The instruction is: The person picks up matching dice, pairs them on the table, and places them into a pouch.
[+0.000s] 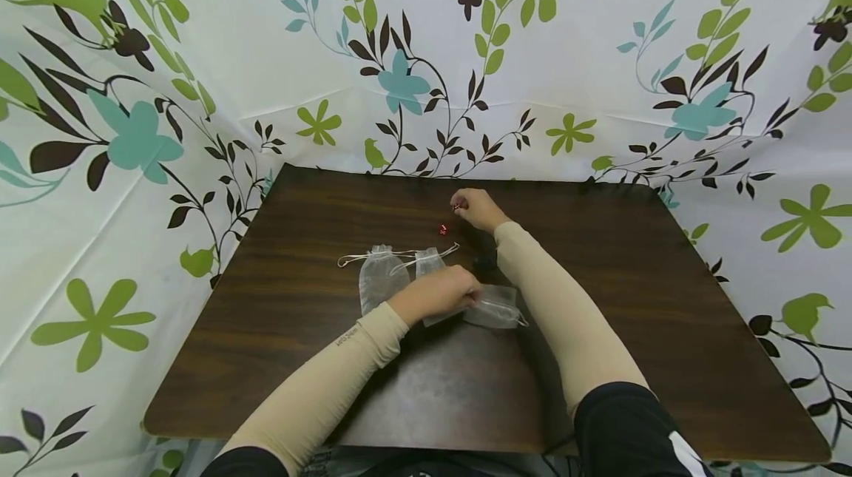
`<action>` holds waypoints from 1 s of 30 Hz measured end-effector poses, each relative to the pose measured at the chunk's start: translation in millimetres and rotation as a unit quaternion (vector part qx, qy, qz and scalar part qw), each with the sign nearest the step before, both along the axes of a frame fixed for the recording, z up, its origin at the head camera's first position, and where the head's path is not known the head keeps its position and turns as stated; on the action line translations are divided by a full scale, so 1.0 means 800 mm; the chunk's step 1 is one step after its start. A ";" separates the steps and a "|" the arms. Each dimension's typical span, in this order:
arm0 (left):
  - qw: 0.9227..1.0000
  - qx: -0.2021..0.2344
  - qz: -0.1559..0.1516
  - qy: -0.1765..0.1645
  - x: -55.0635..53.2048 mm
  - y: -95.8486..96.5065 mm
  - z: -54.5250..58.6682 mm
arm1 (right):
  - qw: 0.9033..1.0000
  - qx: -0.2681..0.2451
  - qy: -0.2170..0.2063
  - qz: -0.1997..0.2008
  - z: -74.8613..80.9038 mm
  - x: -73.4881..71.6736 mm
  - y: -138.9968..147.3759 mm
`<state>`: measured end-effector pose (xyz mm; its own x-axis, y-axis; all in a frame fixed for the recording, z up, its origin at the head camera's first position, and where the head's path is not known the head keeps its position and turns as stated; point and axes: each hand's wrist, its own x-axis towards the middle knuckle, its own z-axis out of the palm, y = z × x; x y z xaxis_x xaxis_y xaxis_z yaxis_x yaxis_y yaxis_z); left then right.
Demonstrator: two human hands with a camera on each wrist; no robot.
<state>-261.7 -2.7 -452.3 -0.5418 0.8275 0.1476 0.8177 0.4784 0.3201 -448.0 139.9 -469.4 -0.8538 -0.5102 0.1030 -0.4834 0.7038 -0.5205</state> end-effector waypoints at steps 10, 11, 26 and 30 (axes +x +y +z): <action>1.000 -0.003 0.012 -0.010 -0.001 -0.009 -0.004 | 1.000 0.003 -0.006 0.024 -0.015 0.028 -0.003; 1.000 -0.004 0.013 -0.012 -0.001 -0.009 -0.004 | 1.000 0.008 -0.010 0.027 -0.018 0.030 -0.003; 1.000 -0.016 0.008 -0.022 0.003 -0.005 0.000 | 1.000 0.010 -0.008 0.024 -0.026 0.038 0.005; 1.000 -0.015 0.008 -0.019 0.003 -0.004 -0.001 | 0.999 0.019 0.005 0.032 -0.025 0.037 0.006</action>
